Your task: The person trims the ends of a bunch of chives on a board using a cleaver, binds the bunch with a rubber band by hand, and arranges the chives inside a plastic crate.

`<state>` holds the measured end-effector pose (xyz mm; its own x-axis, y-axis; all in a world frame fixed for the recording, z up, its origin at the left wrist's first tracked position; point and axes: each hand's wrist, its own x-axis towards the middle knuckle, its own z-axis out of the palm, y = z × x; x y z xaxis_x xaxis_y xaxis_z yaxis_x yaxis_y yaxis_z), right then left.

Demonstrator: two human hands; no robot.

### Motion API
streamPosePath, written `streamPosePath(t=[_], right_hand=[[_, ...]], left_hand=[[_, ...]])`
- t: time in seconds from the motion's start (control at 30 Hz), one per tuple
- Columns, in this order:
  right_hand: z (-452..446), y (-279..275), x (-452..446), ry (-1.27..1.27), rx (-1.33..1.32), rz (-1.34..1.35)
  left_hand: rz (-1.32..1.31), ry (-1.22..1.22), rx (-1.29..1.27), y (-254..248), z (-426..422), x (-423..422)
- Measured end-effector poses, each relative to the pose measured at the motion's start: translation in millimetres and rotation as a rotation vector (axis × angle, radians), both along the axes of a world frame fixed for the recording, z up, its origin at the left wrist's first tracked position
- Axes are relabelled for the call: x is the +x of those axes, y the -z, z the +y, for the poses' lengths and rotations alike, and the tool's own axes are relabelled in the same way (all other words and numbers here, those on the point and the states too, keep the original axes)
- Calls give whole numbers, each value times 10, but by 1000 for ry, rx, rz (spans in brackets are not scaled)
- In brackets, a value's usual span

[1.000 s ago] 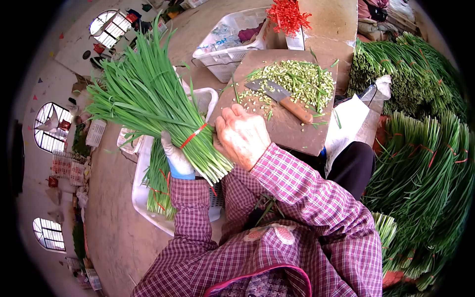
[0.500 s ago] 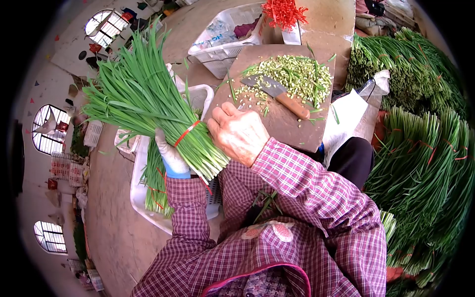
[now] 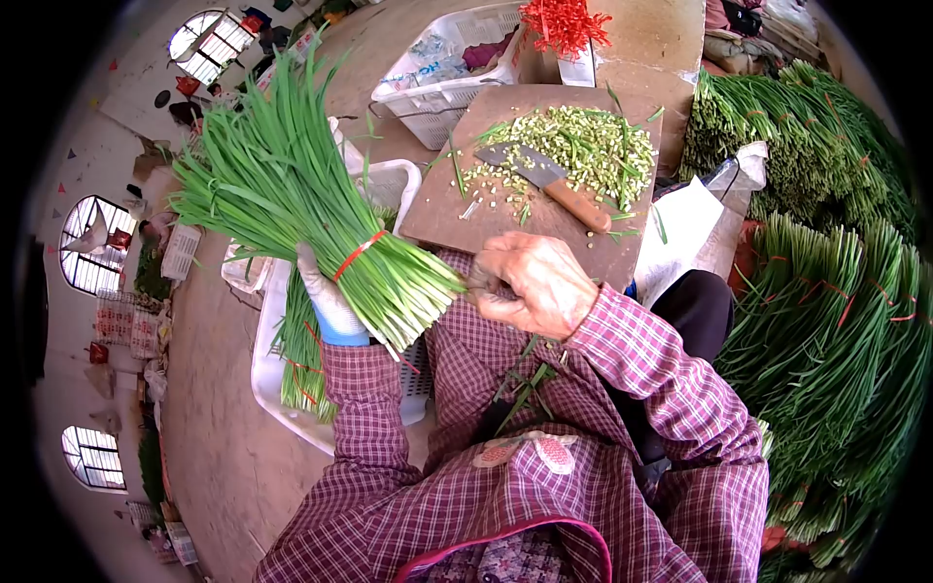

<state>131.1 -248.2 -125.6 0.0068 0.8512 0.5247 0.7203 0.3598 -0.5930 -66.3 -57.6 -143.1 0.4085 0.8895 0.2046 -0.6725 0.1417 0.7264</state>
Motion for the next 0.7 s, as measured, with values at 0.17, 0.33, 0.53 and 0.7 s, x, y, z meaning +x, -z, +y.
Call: streamPosePath(t=[0.17, 0.33, 0.53, 0.7], right_hand=[[-576, 267, 246, 63, -151, -57], [-1245, 832, 608, 390, -732, -500], [-668, 62, 158, 355, -266, -121], [-11, -37, -140, 154, -43, 158]], left_hand=[[-12, 0, 100, -39, 194, -171], [-11, -35, 137, -55, 426, -401], [60, -31, 137, -96, 191, -313], [-39, 125, 61, 210, 236, -326]])
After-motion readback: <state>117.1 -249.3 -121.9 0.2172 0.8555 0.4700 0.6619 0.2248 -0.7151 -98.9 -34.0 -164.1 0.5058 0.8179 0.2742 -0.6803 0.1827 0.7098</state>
